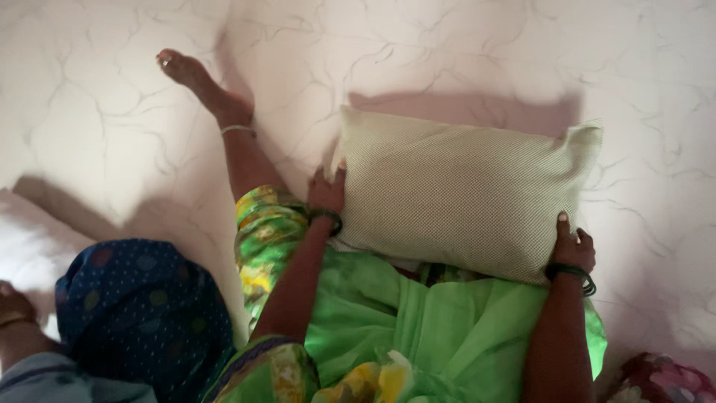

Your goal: The person sits on the floor and fluffs two pillows, then places a light green pillowcase on one pillow and a pink patterned pillowcase on the other. They smooth and adjust the cases to fit neatly, then pat and arrange the pillows on the floor.

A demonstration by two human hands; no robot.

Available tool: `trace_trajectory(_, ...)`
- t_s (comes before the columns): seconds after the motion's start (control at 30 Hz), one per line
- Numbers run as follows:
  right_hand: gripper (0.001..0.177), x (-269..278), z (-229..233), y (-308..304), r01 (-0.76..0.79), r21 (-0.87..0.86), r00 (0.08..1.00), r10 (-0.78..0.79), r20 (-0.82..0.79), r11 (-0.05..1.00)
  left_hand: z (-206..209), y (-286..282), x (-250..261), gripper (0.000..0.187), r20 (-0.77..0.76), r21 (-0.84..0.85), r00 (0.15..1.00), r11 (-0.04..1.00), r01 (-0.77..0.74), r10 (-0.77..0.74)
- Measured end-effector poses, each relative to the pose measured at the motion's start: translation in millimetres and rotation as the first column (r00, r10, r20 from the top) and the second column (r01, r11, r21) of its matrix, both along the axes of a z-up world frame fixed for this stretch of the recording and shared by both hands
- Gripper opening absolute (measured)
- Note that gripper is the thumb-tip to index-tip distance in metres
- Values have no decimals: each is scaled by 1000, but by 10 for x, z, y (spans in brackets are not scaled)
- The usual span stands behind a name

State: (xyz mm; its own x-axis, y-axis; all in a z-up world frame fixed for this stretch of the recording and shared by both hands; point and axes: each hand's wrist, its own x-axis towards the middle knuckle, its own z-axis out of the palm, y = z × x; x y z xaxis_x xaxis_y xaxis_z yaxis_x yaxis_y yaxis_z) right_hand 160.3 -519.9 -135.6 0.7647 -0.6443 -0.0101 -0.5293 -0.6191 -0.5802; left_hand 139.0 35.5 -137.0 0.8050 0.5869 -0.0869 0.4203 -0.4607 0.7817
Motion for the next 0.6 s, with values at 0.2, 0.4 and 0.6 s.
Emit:
trace_trajectory(0.2,65,16,-190,213,-117,-186,975,148,163,976,93,184,-8,68,52,-96,990,987,-127,132)
trace_trajectory(0.4,47,-235,-193,857,-343,-74,902,350,253,936,304,841,-84,50,-77,167,973,965,-200,215)
trace_trajectory(0.6,49,-433,108,1105,-369,-50,914,372,163,928,444,235,282,59,175,621,949,777,100,-262)
